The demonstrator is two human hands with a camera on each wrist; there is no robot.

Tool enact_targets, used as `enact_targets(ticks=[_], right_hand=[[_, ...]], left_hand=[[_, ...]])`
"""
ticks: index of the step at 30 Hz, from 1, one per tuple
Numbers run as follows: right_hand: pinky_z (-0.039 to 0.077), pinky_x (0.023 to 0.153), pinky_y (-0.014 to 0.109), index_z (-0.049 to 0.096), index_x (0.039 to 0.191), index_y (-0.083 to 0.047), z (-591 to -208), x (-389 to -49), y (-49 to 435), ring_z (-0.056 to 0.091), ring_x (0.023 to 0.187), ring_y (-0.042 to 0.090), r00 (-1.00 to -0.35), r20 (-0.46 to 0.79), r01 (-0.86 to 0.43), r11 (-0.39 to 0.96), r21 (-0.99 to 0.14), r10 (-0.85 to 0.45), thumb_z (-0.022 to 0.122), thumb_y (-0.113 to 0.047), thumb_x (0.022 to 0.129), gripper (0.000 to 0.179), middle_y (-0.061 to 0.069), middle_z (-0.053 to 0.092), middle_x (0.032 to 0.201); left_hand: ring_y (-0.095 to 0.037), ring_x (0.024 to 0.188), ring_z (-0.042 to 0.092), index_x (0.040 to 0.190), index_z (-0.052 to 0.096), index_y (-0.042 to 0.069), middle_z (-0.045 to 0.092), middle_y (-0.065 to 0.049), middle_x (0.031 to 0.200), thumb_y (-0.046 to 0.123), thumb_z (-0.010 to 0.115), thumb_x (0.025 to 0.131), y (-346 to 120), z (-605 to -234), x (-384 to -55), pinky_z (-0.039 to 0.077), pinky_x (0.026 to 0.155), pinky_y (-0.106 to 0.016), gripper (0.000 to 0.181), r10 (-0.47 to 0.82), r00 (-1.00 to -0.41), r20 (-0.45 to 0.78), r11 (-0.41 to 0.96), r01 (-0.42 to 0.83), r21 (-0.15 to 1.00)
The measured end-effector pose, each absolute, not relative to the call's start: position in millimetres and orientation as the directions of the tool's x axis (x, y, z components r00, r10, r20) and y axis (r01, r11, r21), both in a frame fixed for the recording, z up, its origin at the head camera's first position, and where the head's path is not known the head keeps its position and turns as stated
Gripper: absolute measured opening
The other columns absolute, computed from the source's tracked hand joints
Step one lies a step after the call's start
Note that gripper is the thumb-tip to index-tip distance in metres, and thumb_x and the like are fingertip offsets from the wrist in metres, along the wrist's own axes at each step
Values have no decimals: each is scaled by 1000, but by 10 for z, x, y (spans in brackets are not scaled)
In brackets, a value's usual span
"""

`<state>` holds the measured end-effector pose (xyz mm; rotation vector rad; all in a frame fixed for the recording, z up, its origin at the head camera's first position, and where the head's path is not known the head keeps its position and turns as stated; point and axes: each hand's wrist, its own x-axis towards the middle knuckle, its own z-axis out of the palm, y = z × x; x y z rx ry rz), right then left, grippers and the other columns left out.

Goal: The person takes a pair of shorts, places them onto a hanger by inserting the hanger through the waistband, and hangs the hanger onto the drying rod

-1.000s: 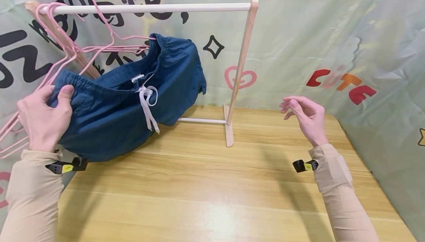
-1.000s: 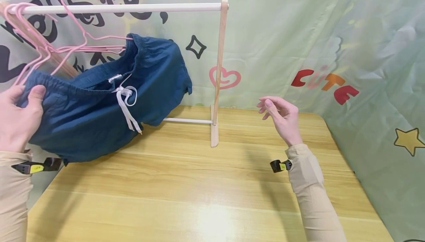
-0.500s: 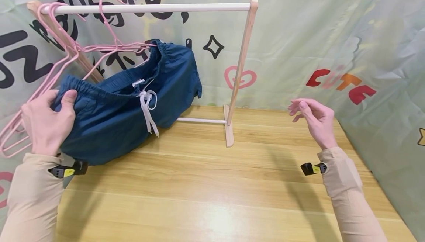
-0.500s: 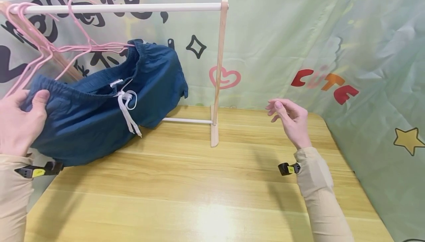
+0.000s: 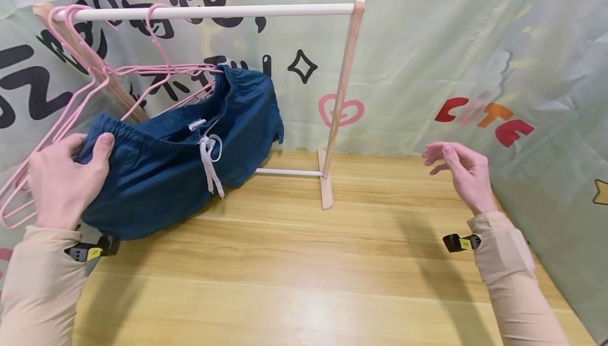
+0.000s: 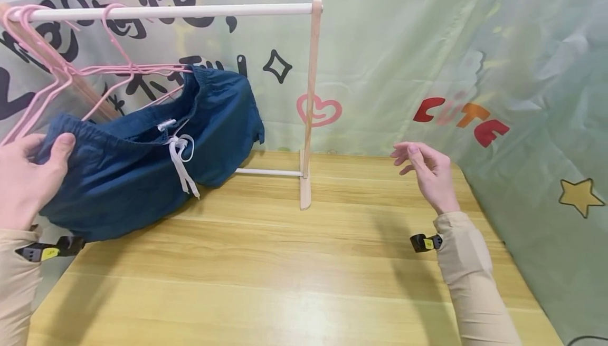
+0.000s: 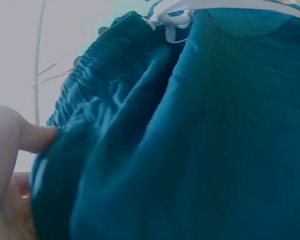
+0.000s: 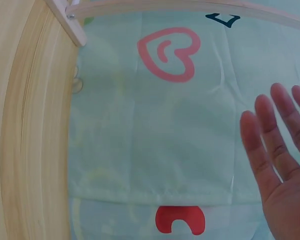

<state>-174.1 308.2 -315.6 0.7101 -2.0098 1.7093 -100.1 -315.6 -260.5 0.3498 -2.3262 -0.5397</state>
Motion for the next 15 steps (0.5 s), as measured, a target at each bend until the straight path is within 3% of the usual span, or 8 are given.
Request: enact_targets(ticks=[1, 4, 9, 15], right_hand=[[57, 66, 18, 65, 114, 15, -3155, -1737, 3096, 70, 81, 10, -796, 594, -606, 152, -781, -121, 46, -3, 105, 28, -1, 75, 94], [56, 68, 17, 68, 115, 7, -3146, -1727, 3123, 68, 83, 8, -822, 556, -565, 290, -772, -119, 45, -8, 106, 29, -7, 74, 94], [54, 73, 14, 71, 115, -4, -3136, -1724, 3146, 66, 88, 2, -853, 511, -498, 466, -731, -109, 44, -15, 108, 30, -17, 71, 96], [45, 79, 5, 69, 117, 3, -3150, -1711, 3166, 59, 94, -14, -859, 504, -452, 592, -668, -87, 49, -20, 107, 32, -35, 64, 99]], left_hand=[[-48, 89, 50, 101, 66, -7, 62, -36, 87, 50, 50, 97, -3146, -2591, -1001, 27, 69, -47, 60, -393, -721, 571, 878, -110, 465], [-54, 104, 52, 124, 63, -6, 63, -37, 113, 47, 49, 97, -3105, -2557, -1009, 36, 81, -58, 62, -385, -741, 550, 885, -128, 448], [-54, 122, 45, 139, 52, -5, 53, -35, 129, 36, 50, 97, -2966, -2542, -1021, 33, 105, -65, 58, -326, -716, 617, 901, -37, 432], [-49, 132, 40, 131, 56, -5, 50, -31, 135, 35, 52, 93, -2670, -2546, -1125, 27, 113, -59, 55, -82, -520, 850, 941, 241, 238]])
